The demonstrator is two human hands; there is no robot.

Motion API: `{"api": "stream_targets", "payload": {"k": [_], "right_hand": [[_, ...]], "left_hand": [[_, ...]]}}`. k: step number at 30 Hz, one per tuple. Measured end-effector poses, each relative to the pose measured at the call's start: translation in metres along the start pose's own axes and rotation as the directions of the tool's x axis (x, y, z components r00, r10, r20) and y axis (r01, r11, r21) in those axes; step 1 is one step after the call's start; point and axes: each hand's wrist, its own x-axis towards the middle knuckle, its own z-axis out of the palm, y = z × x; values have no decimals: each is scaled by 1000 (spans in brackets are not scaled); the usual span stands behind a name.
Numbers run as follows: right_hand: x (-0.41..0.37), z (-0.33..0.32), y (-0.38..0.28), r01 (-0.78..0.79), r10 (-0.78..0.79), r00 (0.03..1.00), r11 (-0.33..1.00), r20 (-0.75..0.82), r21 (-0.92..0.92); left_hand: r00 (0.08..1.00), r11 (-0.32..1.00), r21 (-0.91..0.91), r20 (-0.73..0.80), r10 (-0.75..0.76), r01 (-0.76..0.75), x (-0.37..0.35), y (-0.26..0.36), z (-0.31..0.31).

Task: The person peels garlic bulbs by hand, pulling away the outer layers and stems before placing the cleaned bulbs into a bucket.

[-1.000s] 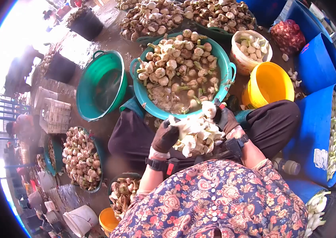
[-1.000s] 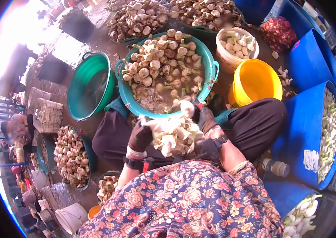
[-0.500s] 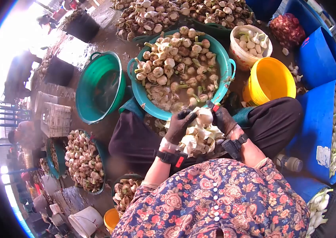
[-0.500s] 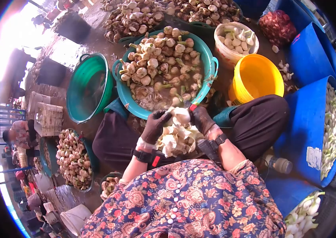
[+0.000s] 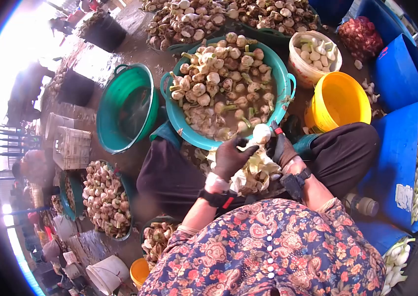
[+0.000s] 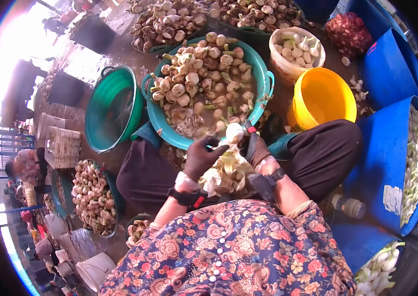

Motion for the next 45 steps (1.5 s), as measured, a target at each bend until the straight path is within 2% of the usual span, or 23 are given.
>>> {"api": "stream_targets", "payload": {"k": [1,2,3,5,7,10,13,16,19,20,21,23,27,29,32,36,37,39,41,42,43,44,45], "right_hand": [[-11,12,-2,24,-21,998,998,-55,53],[-20,27,-3,54,-42,993,993,-108,104],[-28,39,-5,88,-64,985,984,-159,154],[-28,42,-1,89,-41,971,977,-236,194],[-31,46,0,117,-67,953,981,-294,156],[-30,45,5,155,-109,956,976,-272,154],[-22,38,9,72,-24,989,940,-149,332],[-12,29,17,84,-58,993,960,-103,269],[-19,38,16,-111,140,990,820,-8,562],[-23,42,13,-103,140,990,814,-21,572],[-26,45,11,-93,139,990,807,-35,583],[-27,46,12,-70,129,990,799,-57,598],[-28,52,16,-5,93,986,841,-136,540],[-28,50,21,40,23,991,892,-134,450],[-25,40,19,-32,90,992,853,-88,520],[-38,48,8,-241,196,970,728,142,641],[-38,48,6,-253,191,968,735,165,630],[-39,46,1,-273,184,961,750,206,602],[-38,41,-5,-270,179,961,769,210,580],[-37,39,-12,-264,185,964,770,193,581],[-42,43,-23,-257,190,966,771,175,583],[-53,42,-37,-206,87,972,756,216,621],[-58,36,-52,-264,-33,912,715,408,647]], "left_hand": [[983,994,58,-150,105,-97,3,0,14],[973,993,25,-197,119,-116,6,0,25],[984,998,-23,-171,49,-53,9,0,35],[956,995,69,-279,94,-77,13,-7,51],[960,999,18,-276,48,-45,13,1,47],[982,999,23,-190,-23,28,10,8,37],[976,996,-8,-200,91,-94,11,-2,36],[959,984,-147,-275,61,-105,13,-22,47],[964,988,-154,-259,-53,13,22,-46,41],[935,997,-81,-353,-40,12,26,-62,42],[946,992,-102,-309,-99,71,25,-61,31],[945,972,-229,-303,-121,50,16,-54,26],[963,928,-359,-270,-4,-97,1,-12,39],[956,993,-101,-293,32,-64,0,-5,42],[957,992,-117,-288,13,-49,6,-21,52],[908,991,122,-418,-2,58,20,-72,39],[912,966,165,-392,-120,198,20,-79,25],[938,843,416,-81,-338,340,16,-81,2],[910,900,422,320,-264,112,8,-85,-9],[872,930,345,409,-270,126,9,-89,-11],[911,923,352,310,-273,157,13,-83,-13],[939,916,356,209,-272,186,22,-77,-13],[957,910,354,108,-269,215,33,-72,-12]]}}
